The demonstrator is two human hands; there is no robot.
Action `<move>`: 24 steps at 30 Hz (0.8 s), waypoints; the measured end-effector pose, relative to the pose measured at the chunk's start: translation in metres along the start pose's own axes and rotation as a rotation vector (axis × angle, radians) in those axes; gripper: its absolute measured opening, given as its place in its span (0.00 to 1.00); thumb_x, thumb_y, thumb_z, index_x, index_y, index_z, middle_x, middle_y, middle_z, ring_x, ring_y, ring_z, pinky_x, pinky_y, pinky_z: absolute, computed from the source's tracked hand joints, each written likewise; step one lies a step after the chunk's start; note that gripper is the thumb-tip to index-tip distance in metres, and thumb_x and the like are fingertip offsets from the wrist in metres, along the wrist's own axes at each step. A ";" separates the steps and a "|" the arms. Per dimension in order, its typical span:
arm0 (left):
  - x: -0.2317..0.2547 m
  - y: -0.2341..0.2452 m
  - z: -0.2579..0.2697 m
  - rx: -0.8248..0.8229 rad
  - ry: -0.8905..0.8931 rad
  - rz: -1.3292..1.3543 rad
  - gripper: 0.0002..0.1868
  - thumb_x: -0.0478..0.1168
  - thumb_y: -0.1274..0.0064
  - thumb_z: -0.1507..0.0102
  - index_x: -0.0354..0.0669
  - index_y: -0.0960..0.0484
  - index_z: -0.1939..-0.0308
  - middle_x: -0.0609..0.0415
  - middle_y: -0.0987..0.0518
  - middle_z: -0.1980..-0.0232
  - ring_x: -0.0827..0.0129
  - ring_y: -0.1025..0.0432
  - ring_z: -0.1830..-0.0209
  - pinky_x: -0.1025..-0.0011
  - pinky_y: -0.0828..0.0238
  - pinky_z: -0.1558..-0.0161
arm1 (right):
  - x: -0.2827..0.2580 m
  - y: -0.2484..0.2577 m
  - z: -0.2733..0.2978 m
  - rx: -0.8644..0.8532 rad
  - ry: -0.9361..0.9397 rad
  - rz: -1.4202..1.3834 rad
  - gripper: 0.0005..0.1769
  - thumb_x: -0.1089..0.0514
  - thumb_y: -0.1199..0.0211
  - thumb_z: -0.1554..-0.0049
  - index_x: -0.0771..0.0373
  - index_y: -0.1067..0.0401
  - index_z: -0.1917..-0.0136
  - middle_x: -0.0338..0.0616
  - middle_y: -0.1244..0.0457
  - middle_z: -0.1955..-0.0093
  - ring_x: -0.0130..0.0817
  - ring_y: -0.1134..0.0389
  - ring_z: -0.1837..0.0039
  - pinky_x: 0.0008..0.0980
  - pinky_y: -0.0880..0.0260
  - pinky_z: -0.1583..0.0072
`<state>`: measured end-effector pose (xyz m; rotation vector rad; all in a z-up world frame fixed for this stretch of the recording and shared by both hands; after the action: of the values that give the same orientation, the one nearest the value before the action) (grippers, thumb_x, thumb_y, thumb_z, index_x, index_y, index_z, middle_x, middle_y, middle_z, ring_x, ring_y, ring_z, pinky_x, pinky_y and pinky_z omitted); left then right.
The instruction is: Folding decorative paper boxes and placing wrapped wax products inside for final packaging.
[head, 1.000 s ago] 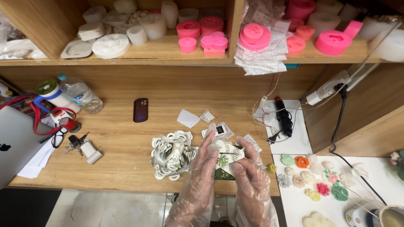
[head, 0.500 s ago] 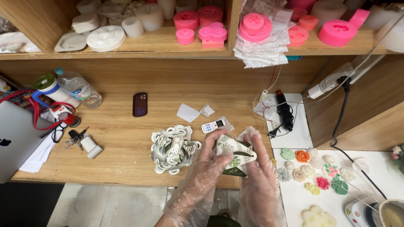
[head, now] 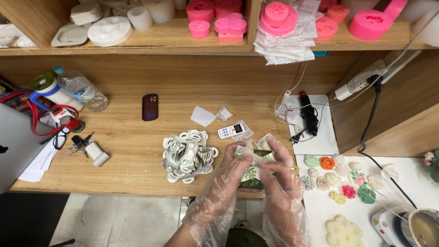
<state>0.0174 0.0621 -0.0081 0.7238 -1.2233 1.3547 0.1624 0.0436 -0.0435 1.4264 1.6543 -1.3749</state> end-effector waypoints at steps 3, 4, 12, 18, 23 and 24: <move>-0.020 0.006 -0.004 -0.008 0.035 0.197 0.27 0.52 0.51 0.37 0.49 0.33 0.37 0.52 0.25 0.42 0.67 0.29 0.43 0.63 0.24 0.51 | -0.008 -0.006 0.000 -0.069 0.055 0.176 0.11 0.73 0.41 0.45 0.65 0.23 0.51 0.57 0.46 0.19 0.47 0.45 0.19 0.42 0.40 0.26; -0.026 0.011 -0.008 -0.014 -0.031 0.224 0.26 0.52 0.49 0.36 0.46 0.32 0.37 0.51 0.25 0.42 0.65 0.30 0.42 0.64 0.25 0.50 | -0.012 -0.010 -0.001 -0.092 0.078 0.260 0.11 0.73 0.40 0.45 0.65 0.23 0.51 0.57 0.46 0.19 0.46 0.44 0.19 0.41 0.39 0.27; -0.020 0.019 -0.023 0.042 -0.070 -0.112 0.26 0.53 0.49 0.36 0.49 0.33 0.37 0.53 0.20 0.50 0.71 0.25 0.53 0.73 0.27 0.58 | 0.021 0.019 -0.007 0.074 0.001 0.116 0.06 0.70 0.38 0.44 0.65 0.25 0.52 0.52 0.41 0.27 0.39 0.37 0.29 0.37 0.32 0.33; -0.033 0.019 -0.034 0.045 -0.309 -0.035 0.21 0.40 0.43 0.33 0.40 0.30 0.39 0.55 0.19 0.54 0.77 0.27 0.59 0.77 0.26 0.60 | 0.022 0.017 -0.002 0.152 -0.013 -0.009 0.07 0.70 0.40 0.41 0.66 0.27 0.49 0.49 0.41 0.28 0.34 0.38 0.30 0.34 0.38 0.30; -0.004 0.011 -0.022 0.031 -0.372 -0.110 0.22 0.42 0.48 0.30 0.40 0.31 0.34 0.55 0.23 0.56 0.77 0.30 0.60 0.78 0.28 0.60 | 0.010 0.001 0.001 0.207 0.025 -0.085 0.10 0.70 0.41 0.39 0.65 0.29 0.44 0.53 0.41 0.27 0.36 0.39 0.27 0.36 0.40 0.26; -0.003 0.013 -0.025 0.072 -0.281 -0.110 0.23 0.46 0.52 0.30 0.43 0.32 0.34 0.54 0.23 0.55 0.76 0.30 0.61 0.76 0.28 0.62 | 0.005 -0.002 -0.001 0.188 0.026 -0.060 0.11 0.69 0.41 0.40 0.64 0.30 0.43 0.54 0.42 0.26 0.37 0.39 0.26 0.36 0.42 0.25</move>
<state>0.0113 0.0867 -0.0215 1.0440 -1.3373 1.2403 0.1589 0.0470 -0.0470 1.5151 1.6314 -1.5877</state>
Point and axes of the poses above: each hand's wrist, its own z-axis away from the middle knuckle, its own y-axis out of the back of the hand, x = y × z, the point moved 7 cm from there along -z, towards the middle knuckle
